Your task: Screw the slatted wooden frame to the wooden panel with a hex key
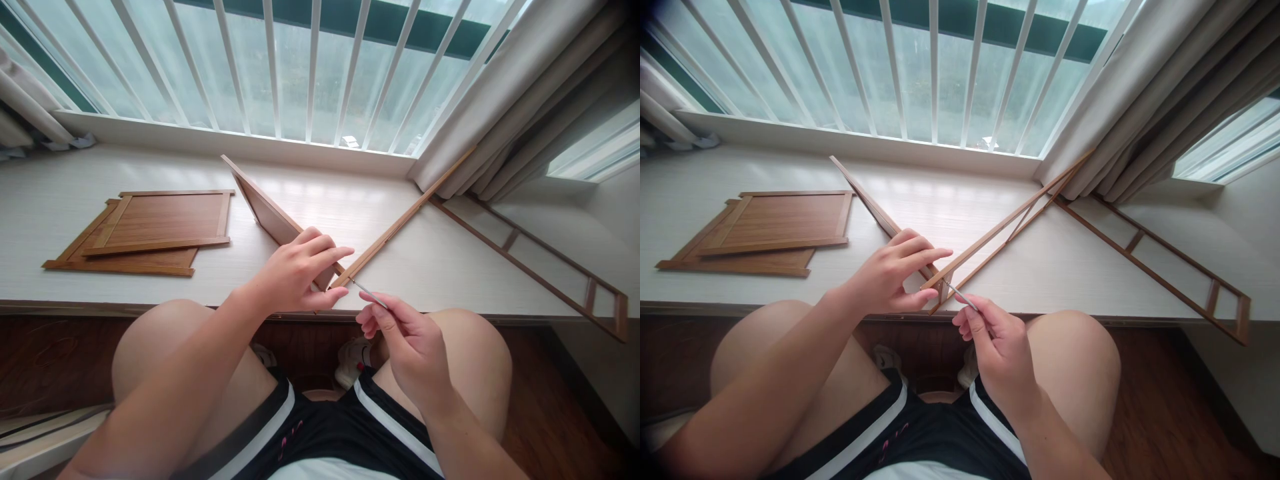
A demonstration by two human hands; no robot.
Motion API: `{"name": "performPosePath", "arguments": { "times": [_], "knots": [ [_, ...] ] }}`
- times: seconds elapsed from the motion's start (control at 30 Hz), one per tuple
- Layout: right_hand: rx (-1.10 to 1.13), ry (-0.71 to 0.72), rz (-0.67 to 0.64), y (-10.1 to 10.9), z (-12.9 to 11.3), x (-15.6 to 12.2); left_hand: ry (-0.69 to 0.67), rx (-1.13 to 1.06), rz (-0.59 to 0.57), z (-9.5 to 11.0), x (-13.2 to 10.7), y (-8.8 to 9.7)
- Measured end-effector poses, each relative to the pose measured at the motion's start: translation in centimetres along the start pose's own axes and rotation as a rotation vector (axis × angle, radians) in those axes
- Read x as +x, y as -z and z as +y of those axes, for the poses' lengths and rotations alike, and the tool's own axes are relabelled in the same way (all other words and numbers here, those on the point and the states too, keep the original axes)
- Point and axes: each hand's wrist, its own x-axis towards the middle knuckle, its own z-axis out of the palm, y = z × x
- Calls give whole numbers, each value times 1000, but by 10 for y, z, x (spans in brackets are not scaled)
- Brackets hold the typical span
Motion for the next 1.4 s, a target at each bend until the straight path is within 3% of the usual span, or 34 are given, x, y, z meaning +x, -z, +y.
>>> {"name": "performPosePath", "arguments": {
  "times": [0.17, 0.63, 0.77, 0.93, 1.03, 1.1, 1.27, 1.4],
  "knots": [
    [-113, 53, 4, 0, 11, 2, -37, -75, -36, -5, -1, 7],
    [236, -156, -140, -10, 6, 0, -43, -15, -36, -8, 2, 7],
    [84, -78, -120, -10, 9, -2, -39, 14, -5, -7, 1, 4],
    [-328, 227, -7, 0, 16, 4, -28, 33, -1, -5, 0, 1],
    [-415, 370, 46, 4, 18, 7, -25, 37, 7, -4, 0, -1],
    [-394, 385, 39, 3, 18, 7, -25, 37, 12, -3, 0, -1],
    [-247, 236, -9, -3, 13, 4, -26, 29, 12, -2, 1, -2],
    [-183, 205, 15, -9, 11, 3, -21, 16, 11, -1, 1, -1]
  ]
}}
